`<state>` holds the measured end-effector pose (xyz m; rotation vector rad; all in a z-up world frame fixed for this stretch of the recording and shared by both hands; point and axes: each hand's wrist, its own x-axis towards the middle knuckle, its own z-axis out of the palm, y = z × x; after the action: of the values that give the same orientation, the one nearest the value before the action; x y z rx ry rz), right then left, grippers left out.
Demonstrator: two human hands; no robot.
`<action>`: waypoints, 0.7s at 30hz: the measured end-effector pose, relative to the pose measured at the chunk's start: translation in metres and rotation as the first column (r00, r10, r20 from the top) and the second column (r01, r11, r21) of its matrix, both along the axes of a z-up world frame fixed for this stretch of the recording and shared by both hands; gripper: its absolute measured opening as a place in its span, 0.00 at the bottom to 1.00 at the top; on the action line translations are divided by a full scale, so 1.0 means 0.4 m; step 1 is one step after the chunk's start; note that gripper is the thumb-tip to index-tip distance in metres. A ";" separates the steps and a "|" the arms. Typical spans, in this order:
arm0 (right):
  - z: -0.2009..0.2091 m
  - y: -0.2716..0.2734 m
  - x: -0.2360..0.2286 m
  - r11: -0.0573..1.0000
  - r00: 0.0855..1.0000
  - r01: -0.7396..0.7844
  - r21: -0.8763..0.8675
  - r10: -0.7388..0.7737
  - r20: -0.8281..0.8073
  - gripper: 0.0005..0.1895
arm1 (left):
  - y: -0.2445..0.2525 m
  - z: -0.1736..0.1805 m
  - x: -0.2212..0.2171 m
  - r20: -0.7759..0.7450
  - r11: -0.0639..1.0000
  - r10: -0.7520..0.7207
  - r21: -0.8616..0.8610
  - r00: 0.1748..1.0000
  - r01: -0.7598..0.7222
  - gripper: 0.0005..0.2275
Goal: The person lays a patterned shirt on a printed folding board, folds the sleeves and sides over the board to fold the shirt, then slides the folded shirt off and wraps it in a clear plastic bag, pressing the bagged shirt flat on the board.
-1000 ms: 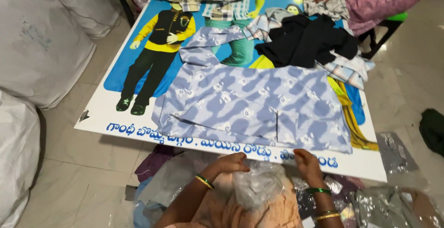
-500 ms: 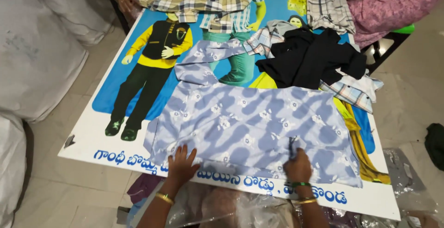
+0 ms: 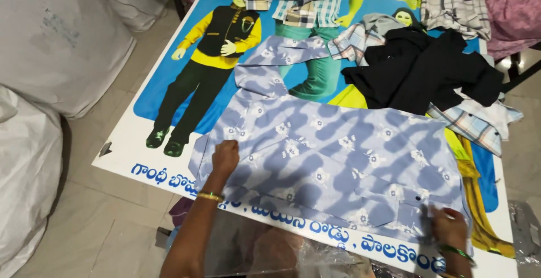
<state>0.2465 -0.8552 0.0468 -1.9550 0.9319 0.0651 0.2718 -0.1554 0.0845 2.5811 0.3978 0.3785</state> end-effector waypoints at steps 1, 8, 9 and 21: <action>0.034 0.057 -0.011 1.000 1.000 0.003 0.001 -0.003 -0.001 0.28 | -0.008 0.000 0.022 -0.001 1.000 -0.003 0.001 1.000 0.003 0.10; -0.055 0.073 -0.014 0.988 0.988 -0.130 -0.078 0.136 0.077 0.13 | -0.011 -0.073 0.094 -0.552 0.912 -0.401 -0.311 0.731 0.267 0.12; -0.081 0.047 -0.021 0.979 0.990 -0.090 0.185 0.067 0.128 0.08 | 0.000 -0.100 0.082 -0.546 0.875 -0.481 -0.348 0.686 0.337 0.11; -0.013 -0.025 -0.031 0.908 0.967 -0.069 0.414 -0.041 0.250 0.06 | 0.018 -0.019 0.063 -0.507 0.883 -0.327 -0.465 0.797 0.067 0.18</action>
<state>0.2340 -0.8651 0.0417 -1.5254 0.6680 0.0202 0.2970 -0.1483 0.0769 2.2135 0.3489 -0.5406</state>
